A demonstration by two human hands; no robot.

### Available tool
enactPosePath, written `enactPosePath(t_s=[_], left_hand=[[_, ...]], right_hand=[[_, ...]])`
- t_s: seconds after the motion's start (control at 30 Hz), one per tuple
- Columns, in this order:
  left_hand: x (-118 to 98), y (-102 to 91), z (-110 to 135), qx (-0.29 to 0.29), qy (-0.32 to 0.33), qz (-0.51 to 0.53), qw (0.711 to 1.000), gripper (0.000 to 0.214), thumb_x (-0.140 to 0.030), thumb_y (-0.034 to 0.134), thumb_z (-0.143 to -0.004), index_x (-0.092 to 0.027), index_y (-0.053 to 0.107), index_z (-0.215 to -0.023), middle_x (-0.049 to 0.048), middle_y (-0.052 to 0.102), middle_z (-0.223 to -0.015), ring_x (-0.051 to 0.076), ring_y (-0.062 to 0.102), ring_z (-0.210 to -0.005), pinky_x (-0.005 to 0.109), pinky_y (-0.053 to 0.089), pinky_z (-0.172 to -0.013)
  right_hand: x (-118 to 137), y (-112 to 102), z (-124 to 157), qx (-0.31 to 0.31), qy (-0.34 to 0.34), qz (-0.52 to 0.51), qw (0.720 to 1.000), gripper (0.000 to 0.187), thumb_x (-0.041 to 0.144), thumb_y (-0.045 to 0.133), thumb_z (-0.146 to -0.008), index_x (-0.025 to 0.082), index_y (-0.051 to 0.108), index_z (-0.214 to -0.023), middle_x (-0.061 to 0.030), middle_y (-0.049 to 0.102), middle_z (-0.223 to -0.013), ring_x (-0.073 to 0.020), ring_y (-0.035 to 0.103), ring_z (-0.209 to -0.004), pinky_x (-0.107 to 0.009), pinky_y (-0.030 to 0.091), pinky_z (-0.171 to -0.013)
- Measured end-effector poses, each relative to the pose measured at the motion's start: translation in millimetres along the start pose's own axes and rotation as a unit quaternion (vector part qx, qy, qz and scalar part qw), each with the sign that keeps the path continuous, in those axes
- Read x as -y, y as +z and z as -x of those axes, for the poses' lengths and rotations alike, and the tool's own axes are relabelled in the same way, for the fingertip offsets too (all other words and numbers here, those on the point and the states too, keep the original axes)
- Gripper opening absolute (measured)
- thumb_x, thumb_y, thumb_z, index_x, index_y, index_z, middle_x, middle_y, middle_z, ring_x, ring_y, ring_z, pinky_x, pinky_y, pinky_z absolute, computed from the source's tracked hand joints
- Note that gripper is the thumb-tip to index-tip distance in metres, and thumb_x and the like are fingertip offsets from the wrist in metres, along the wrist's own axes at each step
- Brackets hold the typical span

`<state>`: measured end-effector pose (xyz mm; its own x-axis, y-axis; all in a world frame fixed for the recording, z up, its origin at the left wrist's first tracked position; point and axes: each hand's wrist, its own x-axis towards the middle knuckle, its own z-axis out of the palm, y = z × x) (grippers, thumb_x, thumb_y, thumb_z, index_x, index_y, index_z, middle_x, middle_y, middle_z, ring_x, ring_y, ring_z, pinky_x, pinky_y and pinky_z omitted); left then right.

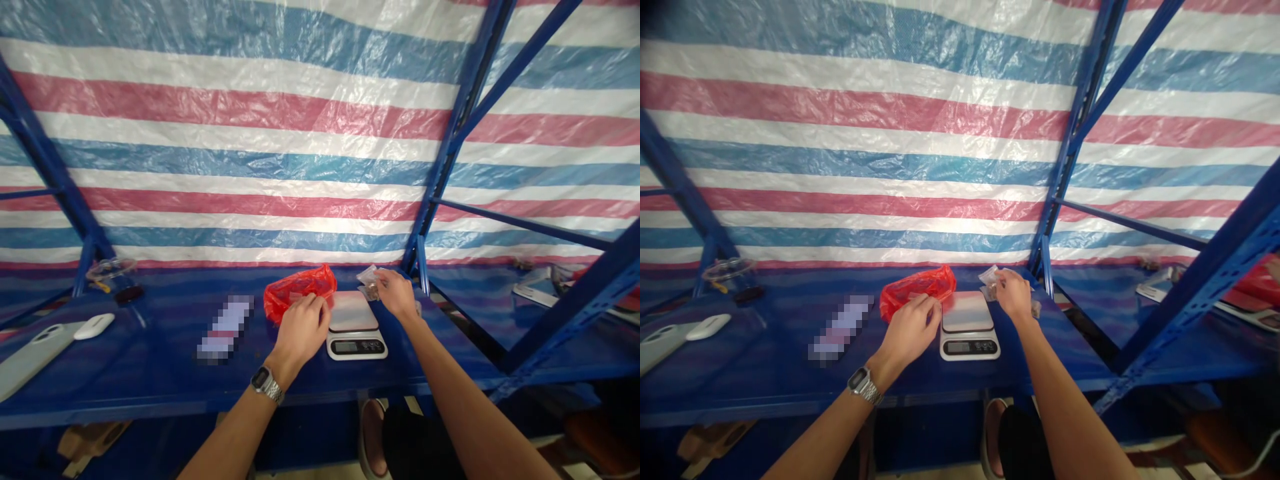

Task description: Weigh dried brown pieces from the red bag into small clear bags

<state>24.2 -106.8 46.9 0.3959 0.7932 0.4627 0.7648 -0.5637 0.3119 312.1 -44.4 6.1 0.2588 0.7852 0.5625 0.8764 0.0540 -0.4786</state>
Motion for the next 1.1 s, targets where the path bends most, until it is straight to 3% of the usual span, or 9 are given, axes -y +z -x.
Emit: enactPosePath(t_s=[0.1, 0.2, 0.37, 0.5, 0.6, 0.77, 0.93, 1.0, 1.1], left_hand=[[-6, 5.4, 1, -0.009, -0.023, 0.049, 0.998, 0.025, -0.022, 0.044, -0.104, -0.023, 0.068, -0.097, 0.0040, 0.072, -0.100, 0.020, 0.070, -0.092, 0.029, 0.052, -0.078], [-7, 7.3, -2, -0.036, -0.036, 0.044, 0.998, 0.025, -0.023, 0.045, -0.104, -0.023, 0.069, -0.097, 0.0044, 0.072, -0.100, 0.021, 0.069, -0.095, 0.030, 0.053, -0.081], [28, 8.7, -17, -0.077, -0.042, -0.065, 0.994, 0.028, -0.021, 0.045, -0.101, -0.019, 0.071, -0.110, 0.0126, 0.071, -0.113, 0.028, 0.061, -0.112, 0.044, 0.049, -0.103], [66, 17.8, -25, -0.003, -0.035, -0.090, 0.995, 0.036, -0.020, 0.044, -0.099, -0.015, 0.070, -0.122, 0.0153, 0.069, -0.131, 0.032, 0.055, -0.118, 0.051, 0.046, -0.106], [79, 25.0, -26, 0.048, -0.015, -0.078, 0.996, 0.044, -0.012, 0.045, -0.092, -0.019, 0.068, -0.129, 0.0127, 0.069, -0.135, 0.031, 0.053, -0.120, 0.052, 0.045, -0.104], [77, 22.8, -27, 0.032, -0.020, -0.080, 0.996, 0.038, -0.018, 0.045, -0.095, -0.023, 0.071, -0.124, 0.0109, 0.071, -0.131, 0.032, 0.051, -0.119, 0.053, 0.042, -0.103], [63, -2.4, -28, -0.043, -0.031, -0.063, 0.997, 0.042, -0.036, 0.050, -0.100, -0.023, 0.062, -0.139, 0.0111, 0.073, -0.127, 0.034, 0.053, -0.115, 0.052, 0.044, -0.102], [55, -12.2, -23, -0.026, -0.005, -0.020, 0.999, 0.043, -0.042, 0.052, -0.101, -0.025, 0.062, -0.139, 0.0090, 0.073, -0.128, 0.031, 0.055, -0.115, 0.050, 0.046, -0.104], [46, -20.5, -9, 0.048, 0.059, 0.036, 0.996, 0.037, -0.041, 0.051, -0.102, -0.025, 0.069, -0.130, 0.0070, 0.071, -0.129, 0.026, 0.059, -0.121, 0.045, 0.043, -0.113]], right_hand=[[12, -8, 6, -0.057, 0.033, -0.138, 0.988, 0.035, 0.030, 0.054, -0.091, 0.017, 0.073, -0.117, -0.0127, 0.076, -0.112, -0.0277, 0.073, -0.100, -0.044, 0.056, -0.093], [38, -18, 21, -0.072, 0.008, -0.227, 0.971, 0.036, 0.034, 0.058, -0.090, 0.018, 0.071, -0.118, -0.0099, 0.076, -0.099, -0.0268, 0.072, -0.093, -0.043, 0.056, -0.092], [82, -31, 43, -0.034, -0.100, -0.211, 0.972, 0.030, 0.027, 0.051, -0.094, 0.023, 0.074, -0.114, -0.0084, 0.074, -0.101, -0.0246, 0.069, -0.094, -0.040, 0.053, -0.093], [92, -30, 45, -0.058, -0.085, -0.216, 0.971, 0.032, 0.024, 0.047, -0.094, 0.021, 0.073, -0.113, -0.0101, 0.073, -0.105, -0.0258, 0.068, -0.096, -0.040, 0.052, -0.093], [89, -26, 42, -0.063, -0.057, -0.217, 0.972, 0.032, 0.025, 0.047, -0.094, 0.021, 0.073, -0.113, -0.0101, 0.074, -0.105, -0.0261, 0.068, -0.095, -0.040, 0.053, -0.092], [83, -26, 40, -0.077, -0.042, -0.222, 0.971, 0.031, 0.027, 0.050, -0.093, 0.021, 0.073, -0.112, -0.0101, 0.074, -0.106, -0.0261, 0.068, -0.095, -0.040, 0.053, -0.091], [76, -30, 37, -0.093, -0.038, -0.226, 0.969, 0.029, 0.028, 0.051, -0.093, 0.021, 0.074, -0.110, -0.0103, 0.075, -0.105, -0.0258, 0.069, -0.094, -0.040, 0.053, -0.092], [73, -30, 36, -0.093, -0.034, -0.229, 0.968, 0.030, 0.028, 0.050, -0.093, 0.021, 0.074, -0.110, -0.0107, 0.076, -0.109, -0.0258, 0.069, -0.095, -0.040, 0.053, -0.093], [69, -31, 36, -0.092, -0.032, -0.234, 0.967, 0.030, 0.028, 0.051, -0.093, 0.021, 0.074, -0.111, -0.0107, 0.076, -0.111, -0.0254, 0.070, -0.095, -0.040, 0.053, -0.093]])
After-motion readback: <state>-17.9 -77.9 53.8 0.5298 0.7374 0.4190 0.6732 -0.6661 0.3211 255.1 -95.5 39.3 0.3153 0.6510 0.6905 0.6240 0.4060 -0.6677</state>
